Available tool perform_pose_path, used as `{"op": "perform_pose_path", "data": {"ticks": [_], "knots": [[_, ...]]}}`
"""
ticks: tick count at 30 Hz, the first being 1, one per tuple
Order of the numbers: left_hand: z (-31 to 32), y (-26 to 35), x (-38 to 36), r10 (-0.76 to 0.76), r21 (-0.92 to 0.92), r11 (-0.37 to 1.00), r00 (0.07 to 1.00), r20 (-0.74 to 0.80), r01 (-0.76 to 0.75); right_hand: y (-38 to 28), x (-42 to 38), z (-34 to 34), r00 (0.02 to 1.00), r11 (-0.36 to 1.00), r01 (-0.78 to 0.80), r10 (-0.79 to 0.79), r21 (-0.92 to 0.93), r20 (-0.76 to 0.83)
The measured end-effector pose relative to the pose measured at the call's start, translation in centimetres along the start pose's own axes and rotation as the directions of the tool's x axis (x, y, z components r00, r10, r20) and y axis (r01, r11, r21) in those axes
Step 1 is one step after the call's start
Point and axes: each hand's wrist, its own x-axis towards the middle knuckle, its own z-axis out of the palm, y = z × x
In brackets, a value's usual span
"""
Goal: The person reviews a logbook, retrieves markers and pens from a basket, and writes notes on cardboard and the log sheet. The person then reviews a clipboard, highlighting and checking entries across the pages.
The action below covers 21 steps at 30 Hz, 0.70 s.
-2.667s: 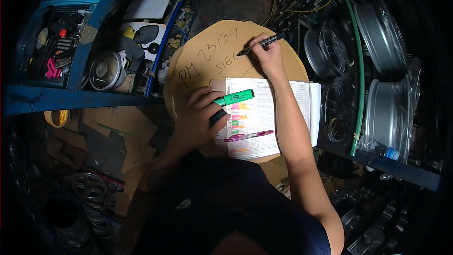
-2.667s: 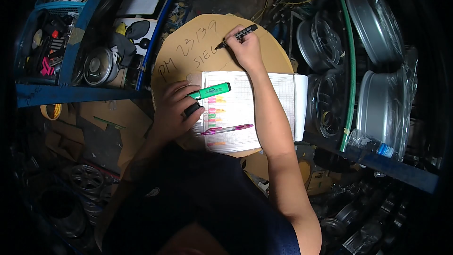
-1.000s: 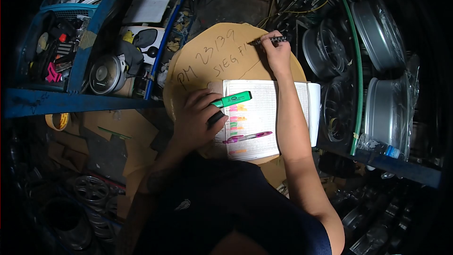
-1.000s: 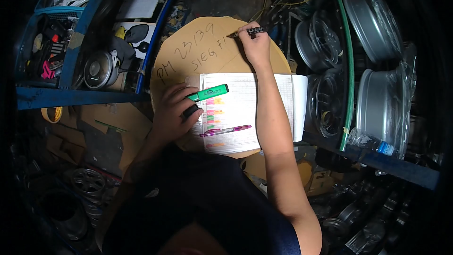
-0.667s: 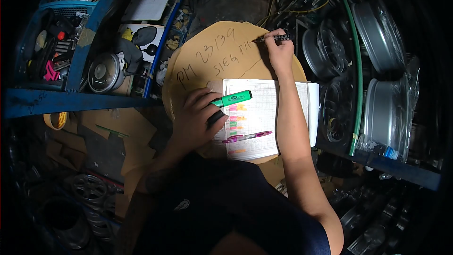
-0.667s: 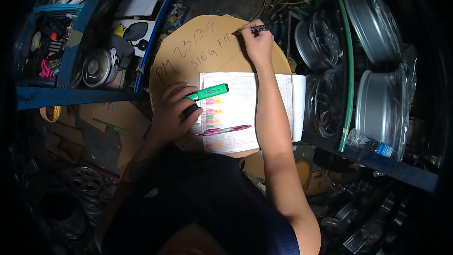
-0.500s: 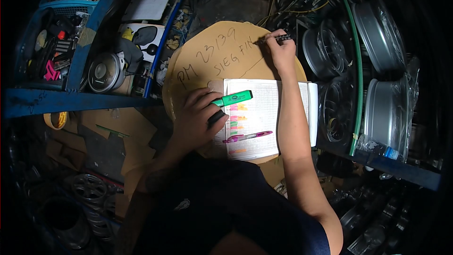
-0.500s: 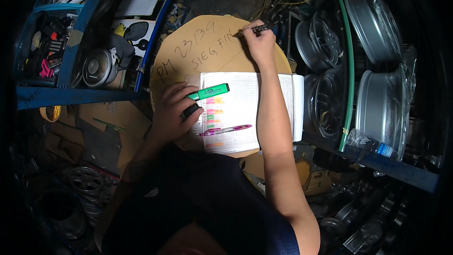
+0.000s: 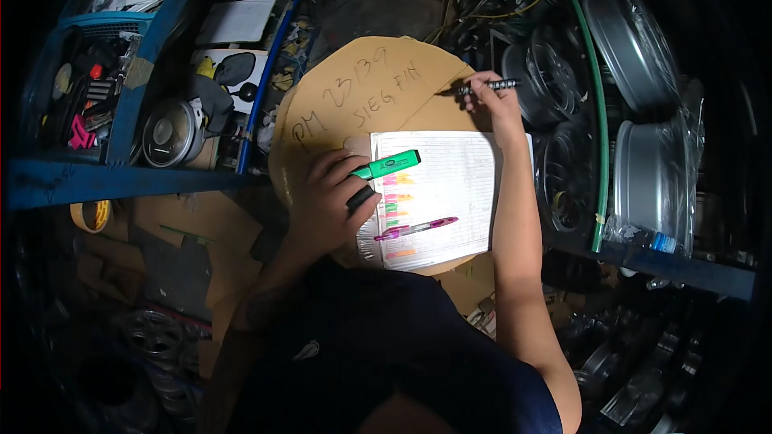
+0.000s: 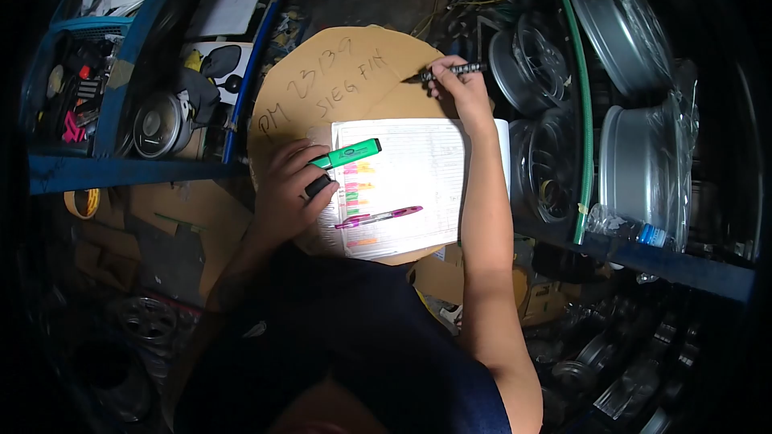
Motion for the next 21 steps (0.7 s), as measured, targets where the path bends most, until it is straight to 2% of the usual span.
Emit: {"op": "perform_pose_path", "data": {"ticks": [2,5,9,21], "knots": [[0.1,0.0,0.0,-0.005,0.000,1.000,1.000,0.004,0.005,2.1,-0.7,-0.8,1.000,0.997,0.005,-0.004,0.080,-0.006],[0.3,-0.1,-0.1,-0.030,-0.005,1.000,0.999,0.026,0.030,1.8,-2.0,-0.9,1.000,0.984,-0.005,0.009,0.178,-0.020],[0.3,-0.1,-0.1,-0.054,-0.025,0.998,0.997,0.055,0.056,1.8,-2.9,-0.4,1.000,0.991,0.026,-0.023,0.133,-0.020],[0.0,0.1,-0.2,-0.038,0.004,0.999,0.998,0.048,0.038,1.3,-5.5,-0.3,0.990,0.979,-0.038,0.064,0.201,-0.127]]}}
